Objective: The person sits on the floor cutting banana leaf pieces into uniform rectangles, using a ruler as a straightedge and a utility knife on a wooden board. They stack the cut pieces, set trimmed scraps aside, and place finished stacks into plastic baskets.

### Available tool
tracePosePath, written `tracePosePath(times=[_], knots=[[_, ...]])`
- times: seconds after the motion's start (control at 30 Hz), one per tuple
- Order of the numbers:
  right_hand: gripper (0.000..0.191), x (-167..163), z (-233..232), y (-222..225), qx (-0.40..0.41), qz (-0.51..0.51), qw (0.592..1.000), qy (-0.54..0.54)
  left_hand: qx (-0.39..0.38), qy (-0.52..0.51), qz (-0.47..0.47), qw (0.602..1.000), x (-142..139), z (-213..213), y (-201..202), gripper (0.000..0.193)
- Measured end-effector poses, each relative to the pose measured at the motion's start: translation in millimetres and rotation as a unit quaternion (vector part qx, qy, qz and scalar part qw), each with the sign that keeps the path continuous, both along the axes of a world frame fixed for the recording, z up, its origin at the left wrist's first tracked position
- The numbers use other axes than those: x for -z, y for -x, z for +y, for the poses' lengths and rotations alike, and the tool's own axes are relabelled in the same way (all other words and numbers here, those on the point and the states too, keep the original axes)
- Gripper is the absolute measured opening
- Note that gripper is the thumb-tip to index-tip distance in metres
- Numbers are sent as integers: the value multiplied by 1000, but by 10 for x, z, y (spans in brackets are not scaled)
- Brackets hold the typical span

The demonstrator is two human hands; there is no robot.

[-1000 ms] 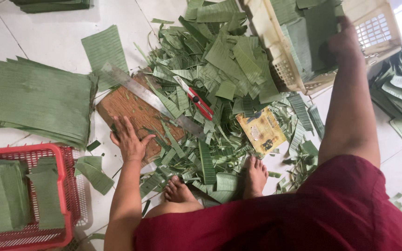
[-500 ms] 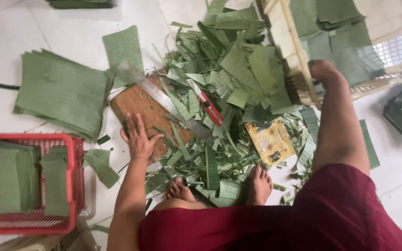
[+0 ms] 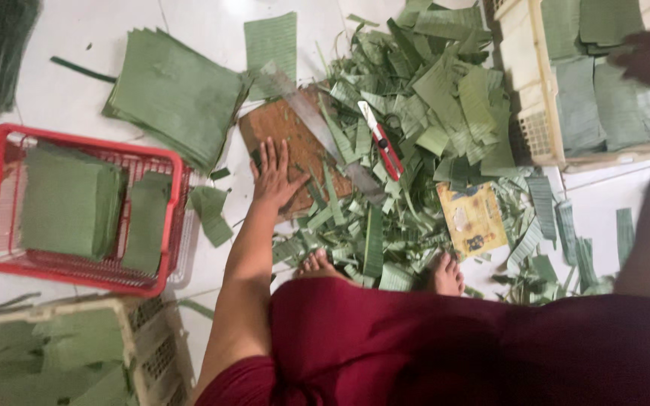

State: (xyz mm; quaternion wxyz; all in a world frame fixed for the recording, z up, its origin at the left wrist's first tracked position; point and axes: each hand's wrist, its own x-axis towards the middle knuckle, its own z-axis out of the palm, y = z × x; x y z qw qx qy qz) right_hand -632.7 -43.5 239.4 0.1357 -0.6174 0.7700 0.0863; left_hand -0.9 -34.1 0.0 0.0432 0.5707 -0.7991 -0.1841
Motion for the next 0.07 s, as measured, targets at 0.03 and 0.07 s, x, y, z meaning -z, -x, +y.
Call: tracePosePath(times=[0.03,0.07], knots=[[56,-102,-7,-75,151,-183,969,67,-1,-32,35,999,-29,12,-24,113],[56,-176,56,-160,150,-183,969,68,0,-53,44,998,-40,14,-51,116]])
